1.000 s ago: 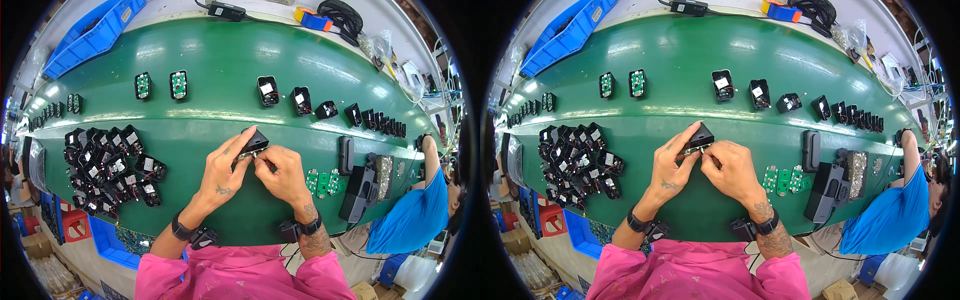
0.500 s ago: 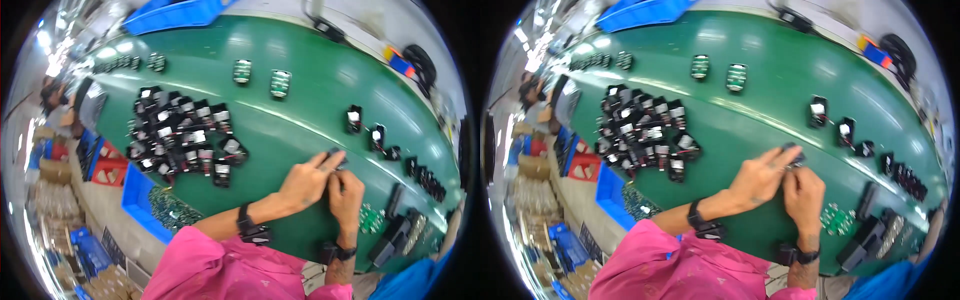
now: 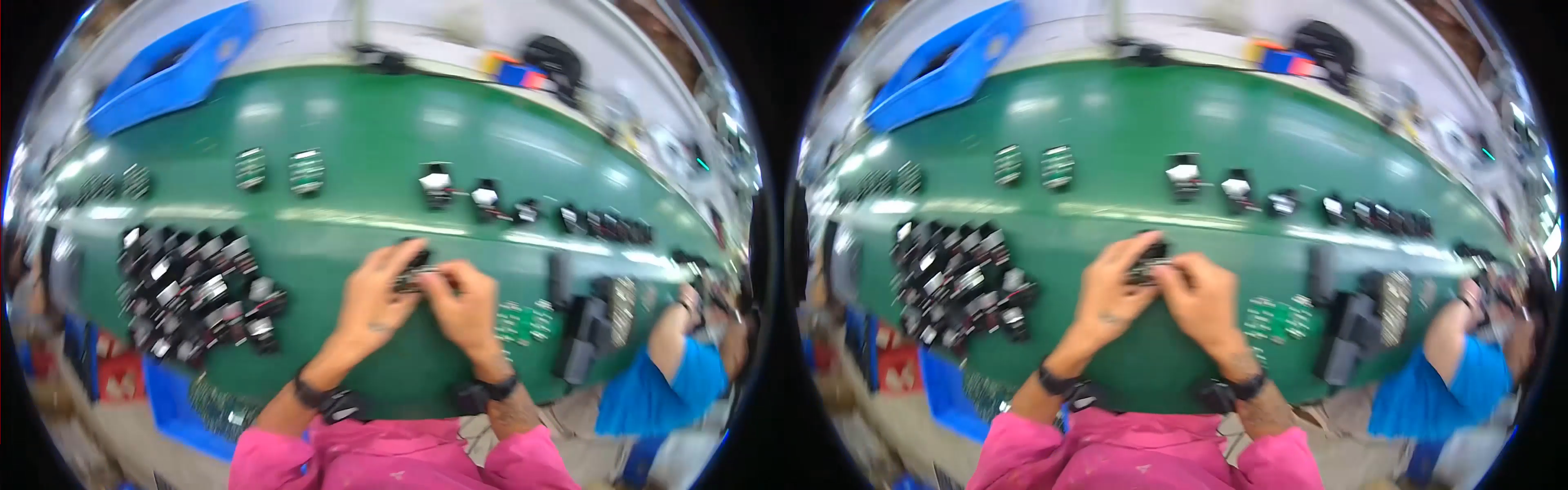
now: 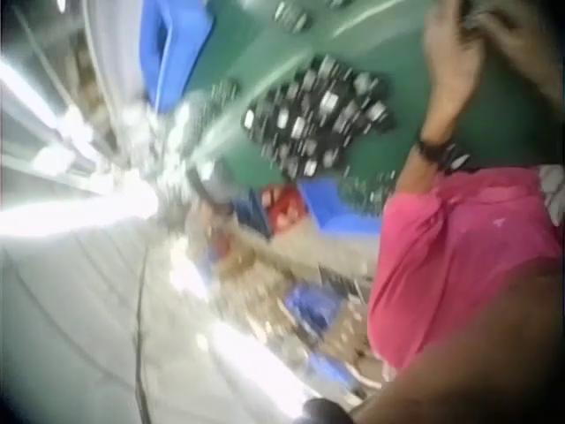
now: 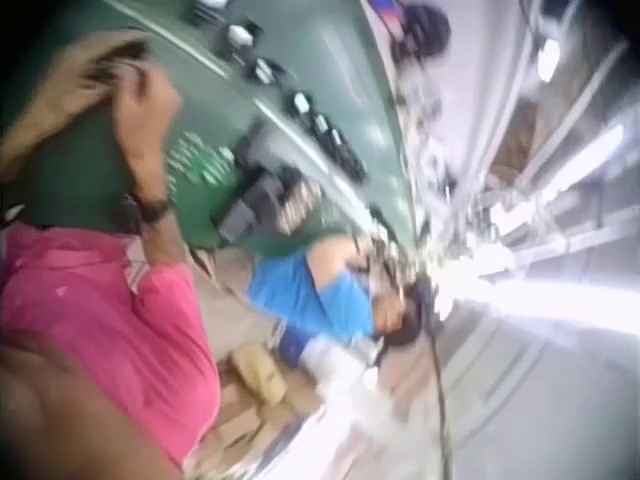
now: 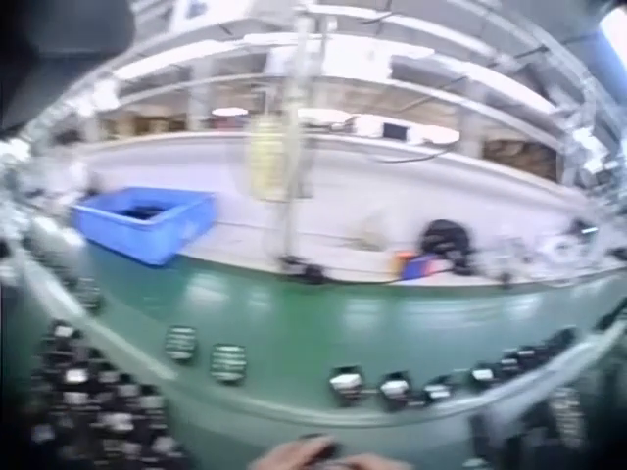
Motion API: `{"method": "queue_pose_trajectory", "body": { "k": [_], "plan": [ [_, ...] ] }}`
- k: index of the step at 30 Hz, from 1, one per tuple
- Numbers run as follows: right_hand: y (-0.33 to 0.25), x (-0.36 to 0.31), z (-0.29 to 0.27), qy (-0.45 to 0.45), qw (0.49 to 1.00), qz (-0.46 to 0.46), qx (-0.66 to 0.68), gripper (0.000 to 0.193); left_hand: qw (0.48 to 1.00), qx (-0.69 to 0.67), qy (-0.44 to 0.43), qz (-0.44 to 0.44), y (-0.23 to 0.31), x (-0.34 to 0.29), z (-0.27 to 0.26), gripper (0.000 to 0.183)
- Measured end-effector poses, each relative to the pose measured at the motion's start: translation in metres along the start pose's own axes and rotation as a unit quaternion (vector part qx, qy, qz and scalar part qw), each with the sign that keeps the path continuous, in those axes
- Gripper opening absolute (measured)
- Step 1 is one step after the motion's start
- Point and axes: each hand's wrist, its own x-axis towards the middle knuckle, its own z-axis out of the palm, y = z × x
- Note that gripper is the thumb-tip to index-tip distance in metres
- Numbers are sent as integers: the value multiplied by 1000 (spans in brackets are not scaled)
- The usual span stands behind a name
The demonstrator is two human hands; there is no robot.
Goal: The person assembles electronic devices by hand, picking up a black plastic housing and a green circuit board, fitting the board into the housing, and pressing them together. The person then places the assembled device onto the green conveyor belt and repeats the process.
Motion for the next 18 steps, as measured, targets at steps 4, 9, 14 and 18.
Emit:
{"method": "queue_pose_trajectory", "body": {
  "k": [4, 9, 14, 18],
  "plan": [
    [6, 1, -3, -86, 984, 43, 149, 16, 993, -116, -9, -23, -4, -3, 10, 63],
    [10, 5, -16, -72, 981, 126, 125, 21, 976, -188, -51, -95, 11, 0, 6, 70],
    [7, 4, -19, -130, 928, 179, 300, 27, 991, -132, 23, -28, 5, -4, 17, 59],
    [8, 4, -17, -181, 964, 140, 138, 28, 994, -64, 91, 20, 0, -3, 18, 53]
  ]
}}
